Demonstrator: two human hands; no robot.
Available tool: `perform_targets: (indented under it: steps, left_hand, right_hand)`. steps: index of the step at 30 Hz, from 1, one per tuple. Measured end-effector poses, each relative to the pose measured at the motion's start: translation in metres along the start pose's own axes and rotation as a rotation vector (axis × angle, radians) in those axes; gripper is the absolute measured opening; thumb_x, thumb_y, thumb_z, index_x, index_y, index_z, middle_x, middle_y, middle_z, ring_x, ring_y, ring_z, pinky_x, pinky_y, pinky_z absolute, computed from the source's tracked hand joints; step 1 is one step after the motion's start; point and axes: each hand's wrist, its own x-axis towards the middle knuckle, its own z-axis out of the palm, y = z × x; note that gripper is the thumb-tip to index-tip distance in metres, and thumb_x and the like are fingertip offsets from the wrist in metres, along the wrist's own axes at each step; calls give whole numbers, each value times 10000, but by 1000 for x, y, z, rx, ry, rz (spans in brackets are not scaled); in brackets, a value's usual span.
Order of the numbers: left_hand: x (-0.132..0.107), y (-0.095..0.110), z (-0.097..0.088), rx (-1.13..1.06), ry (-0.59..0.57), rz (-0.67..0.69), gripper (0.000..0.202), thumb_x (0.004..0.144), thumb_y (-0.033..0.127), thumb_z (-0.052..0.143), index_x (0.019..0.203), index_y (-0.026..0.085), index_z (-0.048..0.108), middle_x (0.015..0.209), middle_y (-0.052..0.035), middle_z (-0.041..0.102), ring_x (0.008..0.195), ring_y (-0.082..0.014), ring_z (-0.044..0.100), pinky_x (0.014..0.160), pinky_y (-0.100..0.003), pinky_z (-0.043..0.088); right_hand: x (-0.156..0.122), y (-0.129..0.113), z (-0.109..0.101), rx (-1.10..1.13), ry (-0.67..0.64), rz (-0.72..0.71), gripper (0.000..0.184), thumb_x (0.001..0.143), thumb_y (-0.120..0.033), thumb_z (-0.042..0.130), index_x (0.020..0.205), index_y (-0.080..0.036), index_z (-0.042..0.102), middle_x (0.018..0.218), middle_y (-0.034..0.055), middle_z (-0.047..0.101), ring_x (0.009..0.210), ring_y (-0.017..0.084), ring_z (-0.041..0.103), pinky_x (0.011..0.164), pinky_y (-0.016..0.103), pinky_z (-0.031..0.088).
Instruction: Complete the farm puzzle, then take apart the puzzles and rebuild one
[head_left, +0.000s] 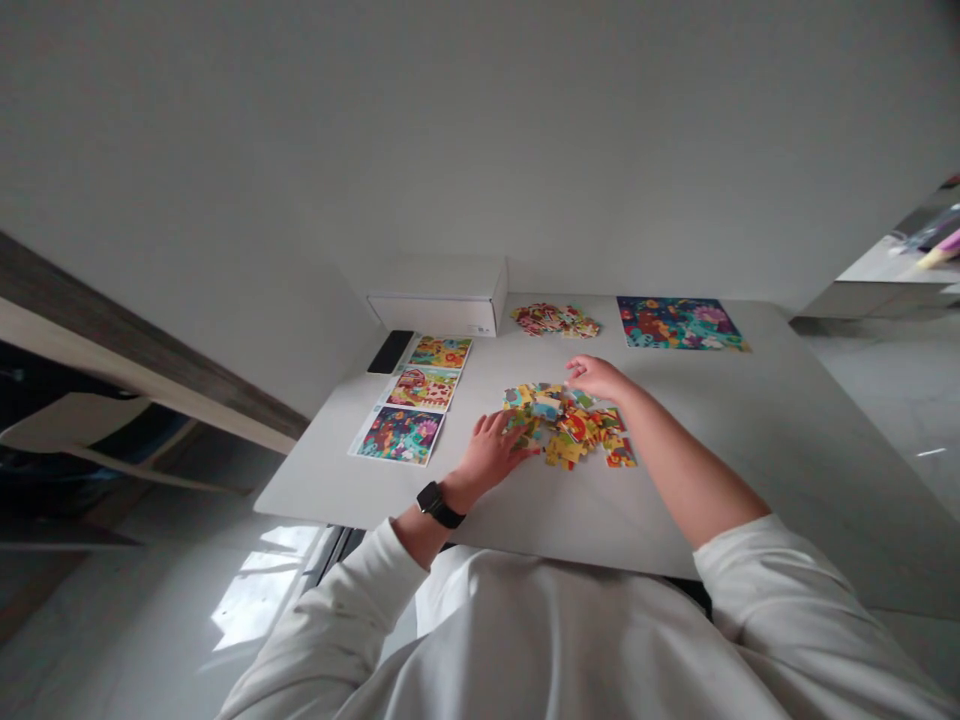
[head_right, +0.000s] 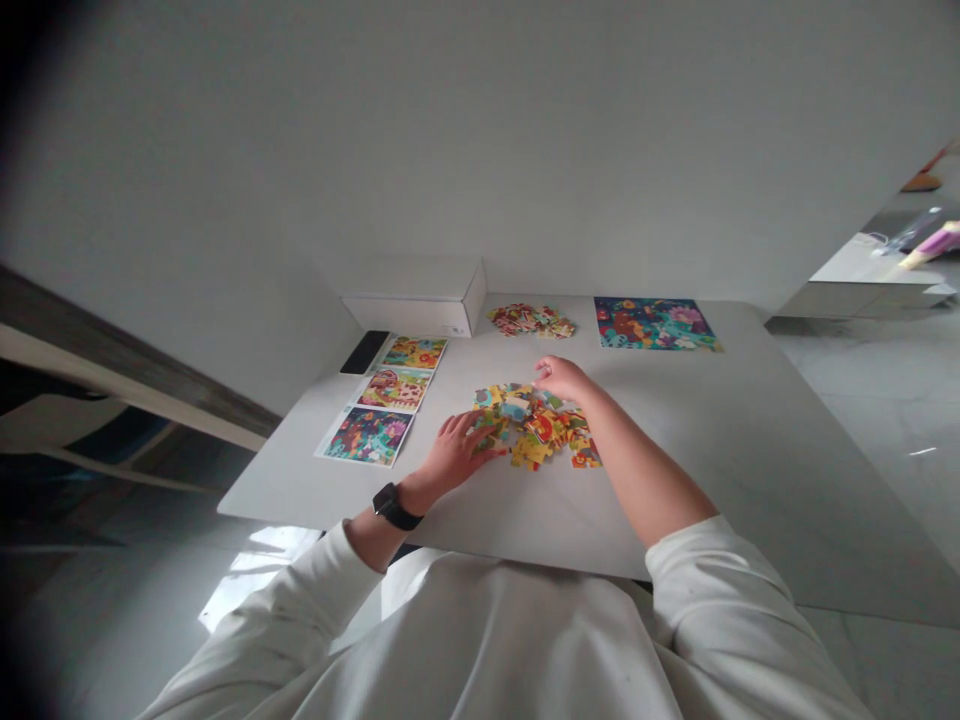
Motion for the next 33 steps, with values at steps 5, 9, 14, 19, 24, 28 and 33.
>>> perform_targets:
  steps: [5, 9, 14, 19, 24, 28, 33]
  left_hand:
    - [46, -17, -14, -46, 60, -46, 364, 1089, 319, 541, 1421, 240, 668, 1420, -124, 693, 1318, -273, 641, 1192, -454, 487]
    - [100, -27, -21, -52, -101, -168, 464, 990, 209, 639, 1454, 223, 630, 1299, -127, 741, 1229, -273, 693, 1131, -421, 518]
    - [140, -35, -19, -91, -195, -182, 622, 724, 173, 864, 1325, 182, 705, 1091, -94, 797, 1074, -274, 745, 970, -333, 575]
    - [137, -52, -32, -222, -244, -213, 352, 773, 245, 835, 1115, 187, 780, 822, -23, 781, 801, -203, 748, 736, -265, 574]
    - [115, -64, -43, -564, -197, -257, 292, 886, 302, 767, 1127, 139, 753, 879, -66, 786, 785, -195, 774, 723, -299, 620]
    - [87, -50, -34, -653, -150, -185, 305, 865, 326, 797, 1123, 168, 753, 1029, -87, 781, 901, -233, 779, 854, -388, 650]
    - [36, -32, -22, -274, 23, -9, 496, 878, 349, 820, 1339, 225, 690, 1283, -125, 715, 1242, -309, 691, 1133, -496, 555]
  right_hand:
    - [-16, 24, -9, -428, 38, -81, 479, 897, -170, 795, 1370, -230, 745, 1311, 121, 738, 1140, 235, 722, 1030, 301, 529]
    - [-15, 34, -13, -581, -47, -151, 499, 806, -186, 870, 1294, -242, 783, 1341, 144, 706, 1196, 280, 701, 1045, 315, 515]
    - [-9, 49, -27, -464, -53, -72, 297, 728, -242, 920, 980, -226, 764, 1056, 71, 771, 939, 234, 715, 848, 300, 531]
    - [-17, 55, -38, 169, -123, -75, 328, 773, -403, 887, 919, -214, 663, 840, 6, 738, 732, 169, 670, 704, 275, 535]
    - [-12, 18, -13, 202, -231, -170, 301, 849, -446, 838, 991, -205, 729, 1005, 61, 798, 884, 193, 720, 790, 286, 563]
    - [10, -20, 20, -161, -20, -27, 225, 843, -389, 863, 962, -220, 775, 1099, 100, 818, 1037, 259, 746, 901, 314, 542]
    - [22, -37, 30, -168, -23, 46, 258, 718, -252, 942, 869, -214, 736, 990, 70, 807, 954, 240, 739, 822, 280, 537]
